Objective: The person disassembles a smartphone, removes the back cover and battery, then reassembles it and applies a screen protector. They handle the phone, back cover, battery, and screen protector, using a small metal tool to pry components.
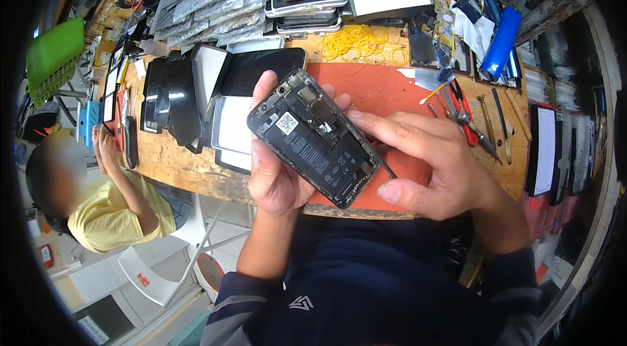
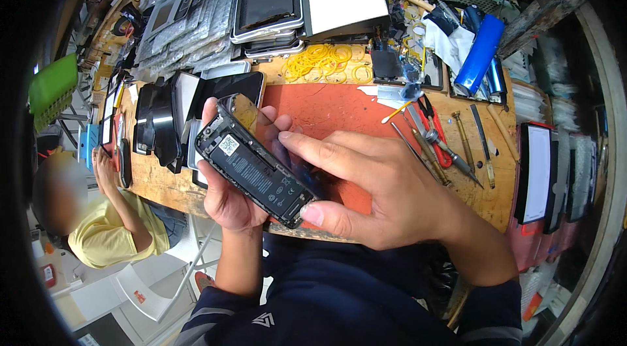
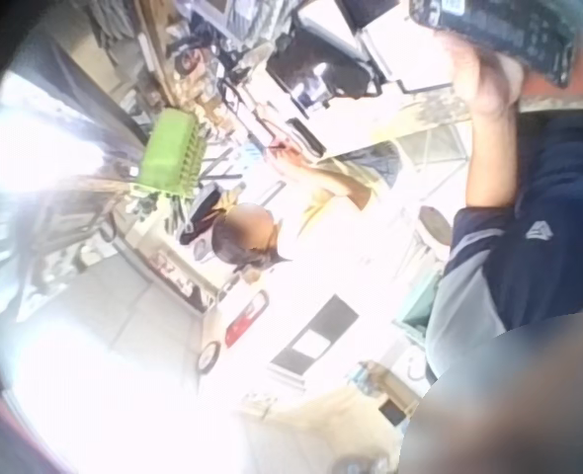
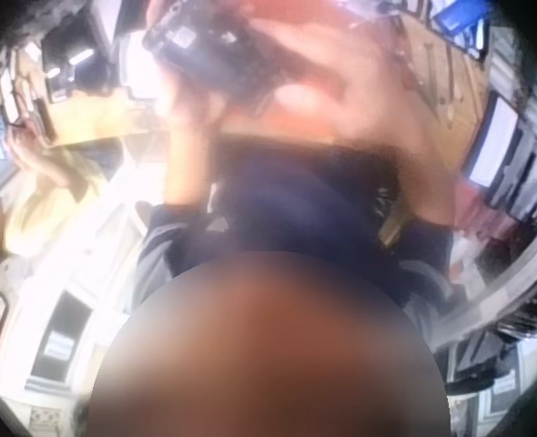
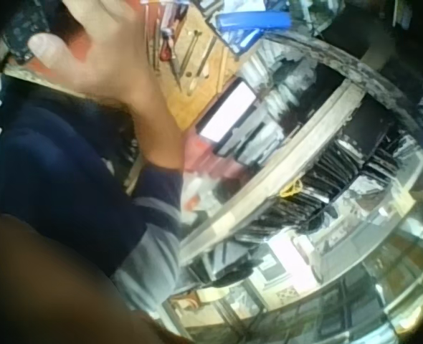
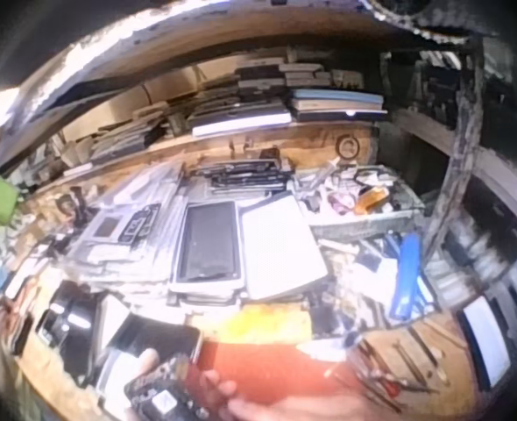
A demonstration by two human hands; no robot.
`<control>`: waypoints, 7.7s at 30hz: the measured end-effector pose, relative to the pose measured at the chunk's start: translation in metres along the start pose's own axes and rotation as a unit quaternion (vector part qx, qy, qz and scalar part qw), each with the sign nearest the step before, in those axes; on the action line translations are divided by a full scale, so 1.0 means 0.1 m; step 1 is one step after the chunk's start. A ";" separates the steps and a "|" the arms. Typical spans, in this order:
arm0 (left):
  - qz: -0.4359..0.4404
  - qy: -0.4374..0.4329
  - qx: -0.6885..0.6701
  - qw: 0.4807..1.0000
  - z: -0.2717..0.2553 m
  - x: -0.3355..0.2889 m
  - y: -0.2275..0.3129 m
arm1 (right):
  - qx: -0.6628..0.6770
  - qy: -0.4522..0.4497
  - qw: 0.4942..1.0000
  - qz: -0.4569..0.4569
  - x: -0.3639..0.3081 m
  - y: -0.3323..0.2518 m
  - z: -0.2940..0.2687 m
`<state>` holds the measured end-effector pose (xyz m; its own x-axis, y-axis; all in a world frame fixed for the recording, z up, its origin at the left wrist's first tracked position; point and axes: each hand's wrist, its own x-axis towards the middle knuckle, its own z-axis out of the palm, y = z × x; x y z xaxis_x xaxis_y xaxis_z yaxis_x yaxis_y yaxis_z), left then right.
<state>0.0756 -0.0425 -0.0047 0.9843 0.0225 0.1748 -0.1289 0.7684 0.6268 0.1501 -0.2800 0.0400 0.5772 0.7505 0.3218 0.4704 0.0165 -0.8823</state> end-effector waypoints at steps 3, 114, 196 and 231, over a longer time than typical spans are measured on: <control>-0.001 -0.006 -0.030 1.000 0.00 0.00 -0.02 | -0.022 -0.007 1.000 -0.005 -0.01 -0.02 0.00; 0.198 -0.063 0.282 0.937 -0.11 -0.04 -0.13 | 0.330 0.001 0.918 0.219 -0.07 0.45 -0.09; 0.075 0.042 0.073 0.994 0.13 -0.02 -0.05 | -0.126 0.001 0.990 -0.062 0.01 0.16 0.17; 0.065 0.050 0.082 0.993 0.09 -0.01 -0.09 | -0.159 0.031 0.985 -0.065 0.00 0.15 0.20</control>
<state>0.0750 -0.0549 -0.0035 0.9640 0.1839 0.1918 -0.2656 0.6401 0.7209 0.1439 -0.2667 0.0198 0.5332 0.7134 0.4548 0.7232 -0.1055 -0.6825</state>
